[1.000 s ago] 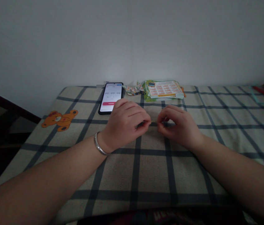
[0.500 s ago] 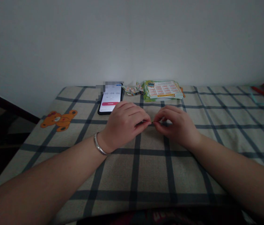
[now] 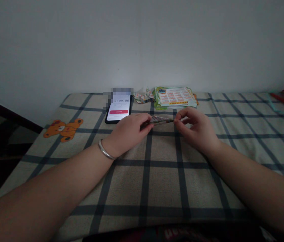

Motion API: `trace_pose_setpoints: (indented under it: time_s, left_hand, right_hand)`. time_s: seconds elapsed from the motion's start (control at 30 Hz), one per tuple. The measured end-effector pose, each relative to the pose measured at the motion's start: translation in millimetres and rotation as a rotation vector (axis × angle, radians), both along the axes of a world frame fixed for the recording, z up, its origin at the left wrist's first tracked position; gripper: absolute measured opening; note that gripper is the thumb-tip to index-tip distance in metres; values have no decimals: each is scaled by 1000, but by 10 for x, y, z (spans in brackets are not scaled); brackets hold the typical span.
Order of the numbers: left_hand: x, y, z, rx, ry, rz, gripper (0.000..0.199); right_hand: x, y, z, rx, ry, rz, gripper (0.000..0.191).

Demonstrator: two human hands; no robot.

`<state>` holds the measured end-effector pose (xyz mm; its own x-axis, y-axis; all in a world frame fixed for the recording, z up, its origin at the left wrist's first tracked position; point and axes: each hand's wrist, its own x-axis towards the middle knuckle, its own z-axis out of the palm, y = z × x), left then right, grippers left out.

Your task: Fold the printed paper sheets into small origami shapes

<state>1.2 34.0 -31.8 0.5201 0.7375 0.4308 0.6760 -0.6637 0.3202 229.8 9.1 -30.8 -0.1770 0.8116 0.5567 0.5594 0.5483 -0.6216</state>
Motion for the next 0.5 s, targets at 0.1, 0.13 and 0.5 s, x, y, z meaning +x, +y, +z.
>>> trace_pose_setpoints:
  time_s: [0.1,0.13,0.5]
  left_hand:
    - [-11,12,4,22,-10,7,11]
    - [-12,10,11,50,-20,-6,9]
    - [47,-76,50,183,-97,-234,7]
  right_hand:
    - [15,27,-24,-15,-51,-17,2]
    - [23,36,-31,-14,-84,-18,2]
    - [-14,-26,21,123,-356,45,9]
